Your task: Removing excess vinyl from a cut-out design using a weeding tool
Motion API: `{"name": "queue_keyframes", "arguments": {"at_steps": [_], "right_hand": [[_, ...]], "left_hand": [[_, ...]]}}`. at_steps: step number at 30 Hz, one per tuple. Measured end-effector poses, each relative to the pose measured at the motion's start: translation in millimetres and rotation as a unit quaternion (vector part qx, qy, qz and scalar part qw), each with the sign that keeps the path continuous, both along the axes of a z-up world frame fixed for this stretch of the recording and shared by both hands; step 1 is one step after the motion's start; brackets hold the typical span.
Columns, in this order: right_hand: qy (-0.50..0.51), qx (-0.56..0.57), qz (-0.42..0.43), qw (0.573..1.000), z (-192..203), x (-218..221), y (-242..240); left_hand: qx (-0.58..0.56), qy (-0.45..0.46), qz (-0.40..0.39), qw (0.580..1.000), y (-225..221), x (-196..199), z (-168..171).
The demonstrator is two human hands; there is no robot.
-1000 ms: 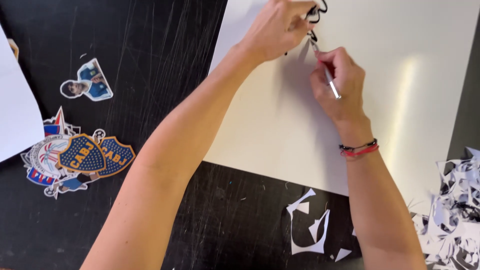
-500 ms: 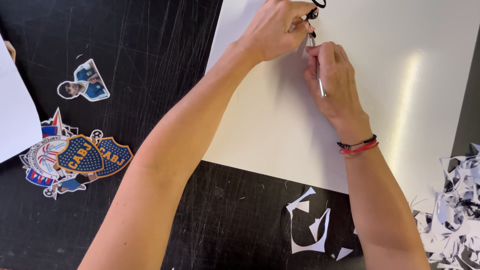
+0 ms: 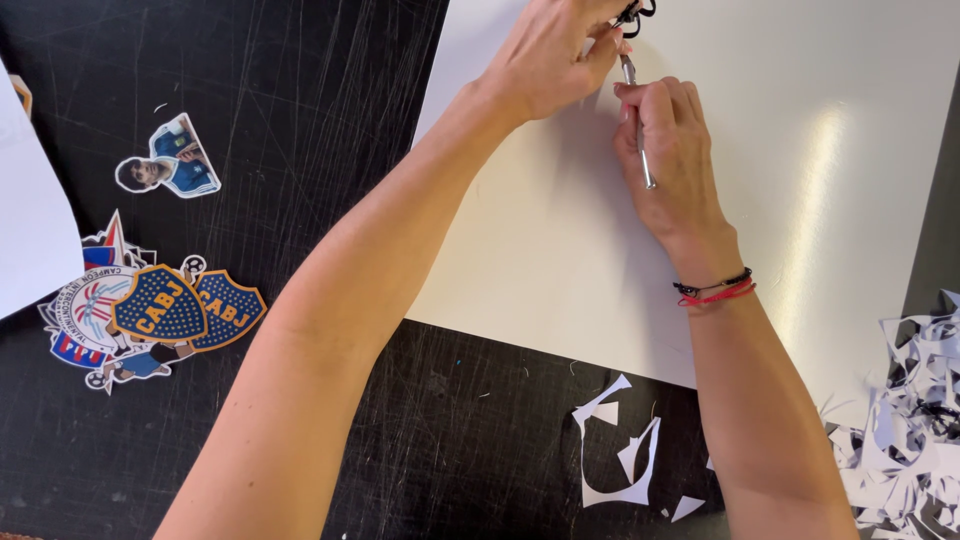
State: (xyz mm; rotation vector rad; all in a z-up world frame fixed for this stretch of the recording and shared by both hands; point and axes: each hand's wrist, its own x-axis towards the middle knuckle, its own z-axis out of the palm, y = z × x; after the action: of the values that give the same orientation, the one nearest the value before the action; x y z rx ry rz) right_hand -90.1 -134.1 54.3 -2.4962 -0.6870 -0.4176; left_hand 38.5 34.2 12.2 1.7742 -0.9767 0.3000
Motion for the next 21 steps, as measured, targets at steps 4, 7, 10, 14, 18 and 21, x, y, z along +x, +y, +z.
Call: {"name": "queue_keyframes", "arguments": {"at_steps": [4,7,10,14,18,21], "right_hand": [[-0.002,0.001,0.006,1.0,0.1,2.5,0.5],[-0.015,0.031,0.014,0.999,8.9,2.4,4.2],[0.004,0.085,0.028,0.996,19.6,5.3,8.7],[-0.014,0.136,-0.048,0.989,16.6,13.5,3.7],[0.026,0.179,-0.109,0.977,-5.1,15.6,-10.2],[0.097,0.154,-0.12,0.976,-13.2,10.1,-12.8]], "left_hand": [[-0.016,-0.004,0.008,1.0,1.5,-2.5,6.4],[-0.033,-0.009,0.034,0.999,0.1,2.6,3.7],[-0.102,-0.01,0.026,0.994,2.9,-3.6,15.4],[-0.091,-0.056,0.097,0.989,5.3,-5.7,20.7],[-0.069,-0.026,0.073,0.995,6.3,8.4,6.9],[-0.015,0.043,-0.014,0.999,12.9,-11.2,25.4]]}}
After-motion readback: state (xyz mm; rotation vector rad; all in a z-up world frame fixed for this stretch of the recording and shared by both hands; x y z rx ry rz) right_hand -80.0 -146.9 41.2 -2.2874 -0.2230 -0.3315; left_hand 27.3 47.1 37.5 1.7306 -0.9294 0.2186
